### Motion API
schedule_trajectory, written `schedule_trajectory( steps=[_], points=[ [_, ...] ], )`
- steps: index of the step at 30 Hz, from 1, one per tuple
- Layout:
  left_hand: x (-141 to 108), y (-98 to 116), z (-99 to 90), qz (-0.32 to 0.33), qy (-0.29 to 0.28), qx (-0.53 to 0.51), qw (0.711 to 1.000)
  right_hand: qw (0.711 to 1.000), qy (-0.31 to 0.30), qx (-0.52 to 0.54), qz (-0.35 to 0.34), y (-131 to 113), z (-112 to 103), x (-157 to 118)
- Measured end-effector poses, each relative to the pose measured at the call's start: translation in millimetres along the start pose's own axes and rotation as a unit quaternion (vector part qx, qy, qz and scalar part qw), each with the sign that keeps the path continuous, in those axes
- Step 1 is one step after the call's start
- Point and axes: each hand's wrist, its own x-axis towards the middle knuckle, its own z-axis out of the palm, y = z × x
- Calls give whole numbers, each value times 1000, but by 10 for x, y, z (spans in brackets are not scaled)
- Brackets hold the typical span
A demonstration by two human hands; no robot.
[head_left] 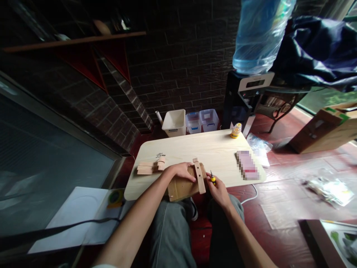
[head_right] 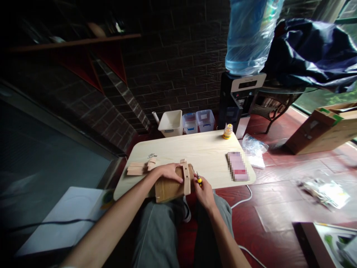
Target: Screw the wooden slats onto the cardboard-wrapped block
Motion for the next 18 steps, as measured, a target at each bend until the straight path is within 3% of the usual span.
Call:
schedule_trajectory(
  steps=[5,8,10,12,15,18],
  points=[
    [-102,2,-30,69,-20,-101,992,998,-26,52,-10,-74,45,22],
    [-236,70,-66,98,62,-103,988,996,-8,74,-44,-166,80,0],
    [-380,148,-94,100,133,-123,978,994,37,47,-89,-282,86,-18],
    [-552,247,-122,135,156,-173,963,988,72,30,-131,-446,59,-33],
    [-802,398,-139,147,228,-233,934,978,64,25,-197,-728,-50,-60],
    [-976,493,-88,181,256,-280,907,970,51,19,-239,-938,-202,-124]
  ],
)
